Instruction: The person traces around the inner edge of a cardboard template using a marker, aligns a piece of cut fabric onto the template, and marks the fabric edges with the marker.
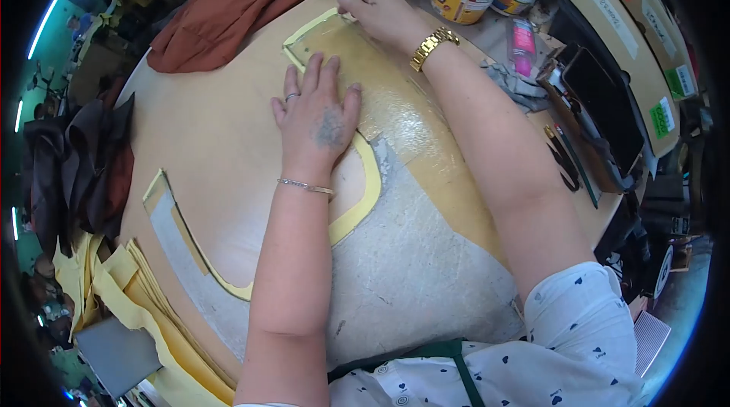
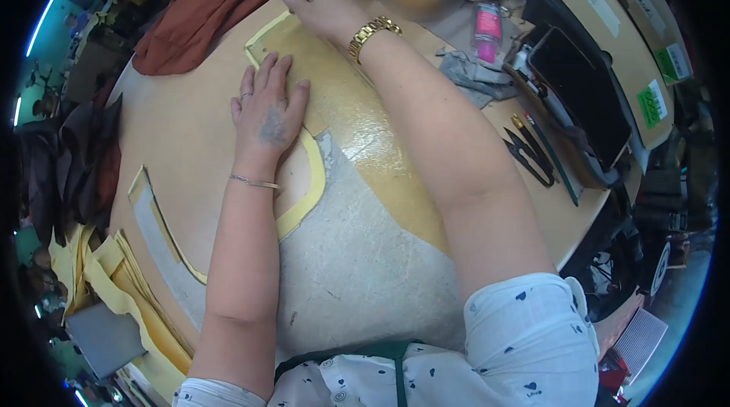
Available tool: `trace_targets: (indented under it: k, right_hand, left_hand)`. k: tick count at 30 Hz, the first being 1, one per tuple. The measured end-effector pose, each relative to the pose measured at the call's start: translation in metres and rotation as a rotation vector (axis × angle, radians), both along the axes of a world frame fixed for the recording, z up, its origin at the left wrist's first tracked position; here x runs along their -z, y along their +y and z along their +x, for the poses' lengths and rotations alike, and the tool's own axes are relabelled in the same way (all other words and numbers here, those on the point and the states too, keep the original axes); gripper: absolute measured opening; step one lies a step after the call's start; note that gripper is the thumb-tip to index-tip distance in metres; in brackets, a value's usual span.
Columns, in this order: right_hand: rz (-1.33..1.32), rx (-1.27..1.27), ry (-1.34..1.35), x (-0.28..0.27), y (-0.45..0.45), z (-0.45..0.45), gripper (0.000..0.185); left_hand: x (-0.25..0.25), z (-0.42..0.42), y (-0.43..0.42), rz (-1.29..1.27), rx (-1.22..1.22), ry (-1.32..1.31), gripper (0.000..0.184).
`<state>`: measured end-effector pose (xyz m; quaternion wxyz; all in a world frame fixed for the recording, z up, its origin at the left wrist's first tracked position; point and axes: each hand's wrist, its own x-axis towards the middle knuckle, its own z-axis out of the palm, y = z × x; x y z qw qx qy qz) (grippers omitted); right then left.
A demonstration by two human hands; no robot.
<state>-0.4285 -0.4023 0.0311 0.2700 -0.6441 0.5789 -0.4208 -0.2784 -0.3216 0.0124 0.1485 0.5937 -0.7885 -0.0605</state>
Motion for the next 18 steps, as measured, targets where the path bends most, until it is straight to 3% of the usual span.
trace_targets:
  k: [3, 7, 10, 14, 17, 18]
  right_hand:
    - [0.066, -0.075, -0.107, -0.01, -0.019, 0.029, 0.039]
    - [-0.011, -0.108, -0.365, 0.023, -0.05, 0.063, 0.027]
    - [-0.147, -0.117, -0.27, 0.032, -0.057, 0.065, 0.031]
    - [-0.059, -0.127, -0.21, 0.01, -0.035, 0.064, 0.014]
    - [-0.027, -0.143, -0.207, 0.008, -0.034, 0.069, 0.017]
    - [-0.169, -0.138, -0.15, 0.012, -0.038, 0.068, 0.018]
  left_hand:
    - [0.004, 0.002, -0.002, -0.046, -0.002, -0.034, 0.049]
    - [0.001, 0.009, -0.008, 0.002, 0.034, -0.023, 0.049]
    - [0.003, 0.013, -0.013, -0.019, 0.042, -0.02, 0.053]
    - [0.005, 0.008, -0.016, -0.056, 0.01, 0.013, 0.056]
    - [0.006, 0.01, -0.016, -0.058, -0.01, 0.006, 0.058]
    - [0.008, 0.009, -0.016, -0.078, -0.021, 0.009, 0.058]
